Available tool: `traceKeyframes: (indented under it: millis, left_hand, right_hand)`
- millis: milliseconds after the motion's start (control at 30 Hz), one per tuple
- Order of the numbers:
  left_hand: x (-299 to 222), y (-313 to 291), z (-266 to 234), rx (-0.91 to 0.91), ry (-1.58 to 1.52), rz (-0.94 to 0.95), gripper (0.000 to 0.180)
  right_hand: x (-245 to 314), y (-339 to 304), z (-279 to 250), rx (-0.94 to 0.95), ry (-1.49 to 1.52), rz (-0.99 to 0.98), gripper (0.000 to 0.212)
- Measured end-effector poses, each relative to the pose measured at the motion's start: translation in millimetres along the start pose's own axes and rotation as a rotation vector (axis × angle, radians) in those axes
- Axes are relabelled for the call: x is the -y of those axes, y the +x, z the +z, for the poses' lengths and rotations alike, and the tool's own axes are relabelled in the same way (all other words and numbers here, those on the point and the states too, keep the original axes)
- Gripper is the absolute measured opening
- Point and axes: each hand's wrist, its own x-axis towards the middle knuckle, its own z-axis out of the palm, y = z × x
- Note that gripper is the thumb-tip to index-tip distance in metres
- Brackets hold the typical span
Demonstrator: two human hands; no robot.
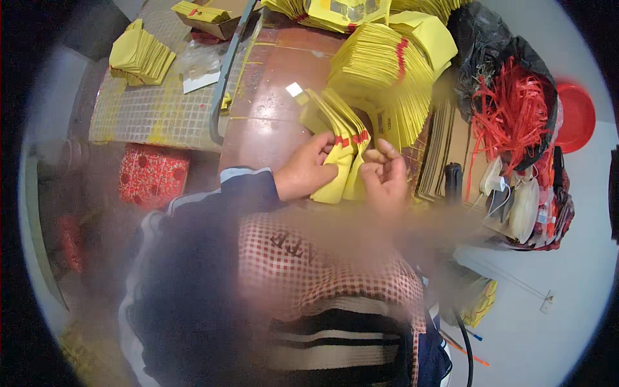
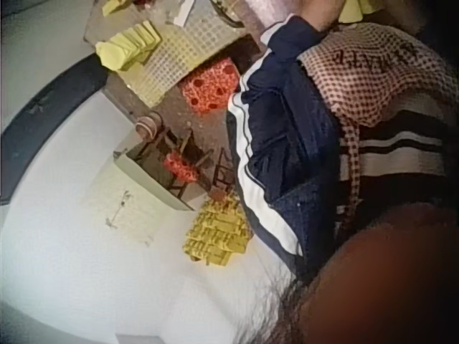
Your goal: Folding and stacking yellow fabric items on a workbench
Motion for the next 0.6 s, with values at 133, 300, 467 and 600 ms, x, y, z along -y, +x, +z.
traceKeyframes:
  millis: [133, 300, 467, 600]
  left_hand:
    - [2.5, -5.5, -5.5, -0.022, -0.021, 0.026, 0.046]
    - [-19.9, -8.9, 2.5, 0.007, 0.014, -0.1, 0.048]
    - [2.4, -6.8, -4.2, 0.011, 0.041, -0.054, 0.05]
    - [-1.0, -7.0, -2.5, 0.044, 0.015, -0.097, 0.052]
  right_hand:
    - [10.8, 1.6, 8.7, 0.069, -0.091, 0.011, 0.057]
    - [7.3, 32.9, 7.5, 0.041, -0.55, -0.336, 0.062]
    - [31.4, 40.0, 23.6, 0.053, -0.936, -0.336, 0.05]
    - [38.0, 37.8, 29.1, 0.053, -1.171, -0.444, 0.033]
